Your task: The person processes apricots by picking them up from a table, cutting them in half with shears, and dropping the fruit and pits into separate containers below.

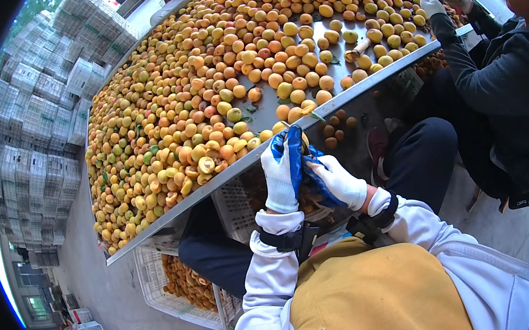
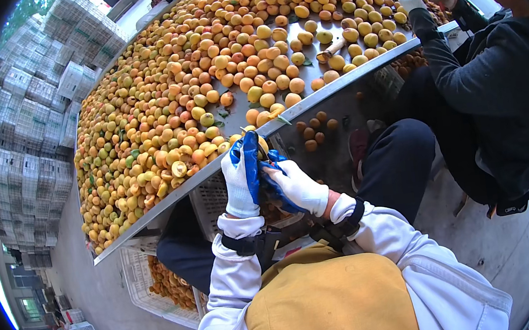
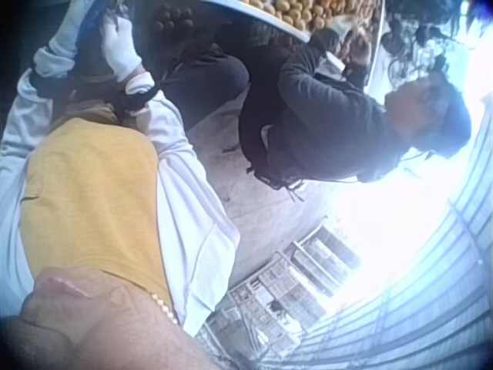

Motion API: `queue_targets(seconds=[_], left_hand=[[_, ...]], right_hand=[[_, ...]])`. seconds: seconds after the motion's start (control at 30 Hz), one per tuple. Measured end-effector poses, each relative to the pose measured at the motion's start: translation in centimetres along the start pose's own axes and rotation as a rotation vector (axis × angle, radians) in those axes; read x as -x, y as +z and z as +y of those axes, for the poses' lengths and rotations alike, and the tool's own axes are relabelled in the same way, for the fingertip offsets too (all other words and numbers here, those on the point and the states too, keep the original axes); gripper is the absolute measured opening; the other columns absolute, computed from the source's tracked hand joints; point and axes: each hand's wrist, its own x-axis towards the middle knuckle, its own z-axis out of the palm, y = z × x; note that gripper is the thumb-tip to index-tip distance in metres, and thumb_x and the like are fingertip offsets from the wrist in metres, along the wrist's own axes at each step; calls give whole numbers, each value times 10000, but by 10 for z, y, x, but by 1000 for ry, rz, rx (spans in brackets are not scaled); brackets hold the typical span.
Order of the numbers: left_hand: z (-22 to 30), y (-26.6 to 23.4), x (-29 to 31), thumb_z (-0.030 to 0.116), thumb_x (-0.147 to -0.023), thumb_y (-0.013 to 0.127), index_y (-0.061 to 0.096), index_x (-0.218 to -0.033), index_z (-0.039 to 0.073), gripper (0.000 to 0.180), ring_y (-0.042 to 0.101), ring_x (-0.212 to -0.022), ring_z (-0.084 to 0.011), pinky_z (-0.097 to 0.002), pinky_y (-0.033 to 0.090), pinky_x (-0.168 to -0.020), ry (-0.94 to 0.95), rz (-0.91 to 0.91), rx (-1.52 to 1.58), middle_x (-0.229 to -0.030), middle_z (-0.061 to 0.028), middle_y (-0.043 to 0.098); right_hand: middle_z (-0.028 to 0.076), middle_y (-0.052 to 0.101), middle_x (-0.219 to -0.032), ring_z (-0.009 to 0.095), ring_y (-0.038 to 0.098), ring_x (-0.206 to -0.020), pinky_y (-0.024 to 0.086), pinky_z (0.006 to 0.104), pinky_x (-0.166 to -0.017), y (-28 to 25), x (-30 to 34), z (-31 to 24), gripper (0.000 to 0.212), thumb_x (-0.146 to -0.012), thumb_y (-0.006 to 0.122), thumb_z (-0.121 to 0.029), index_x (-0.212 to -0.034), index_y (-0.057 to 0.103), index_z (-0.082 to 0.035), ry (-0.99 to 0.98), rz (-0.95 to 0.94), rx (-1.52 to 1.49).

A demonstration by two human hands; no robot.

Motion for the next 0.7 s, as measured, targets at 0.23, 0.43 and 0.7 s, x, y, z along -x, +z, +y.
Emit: queue_targets(seconds=[0.23,0.43,0.7], left_hand=[[-1,-11,9,299,-1033,582,645,-1060,-12,318,667,-795,-128,-255,544,-720,-16,-52,198,-910,-57,692],[10,-12,18,278,-1032,577,574,-1261,-15,371,713,-942,-229,-326,583,-851,-139,-219,386,-1064,-143,703],[4,0,16,332,-1046,548,613,-1206,-39,409,717,-913,-231,-340,587,-840,-147,-144,401,-1055,-160,711]], right_hand=[[5,602,-805,89,523,-654,448,252,-567,1,4,-8,250,-1055,521,-289,-1075,596,-51,192,-106,-198],[44,613,-769,101,477,-732,439,303,-669,-8,-1,-7,298,-1045,535,-231,-965,638,38,-88,29,372],[261,672,-900,450,635,-865,509,454,-731,-2,2,-12,199,-974,602,-157,-1017,619,37,-275,139,724]])
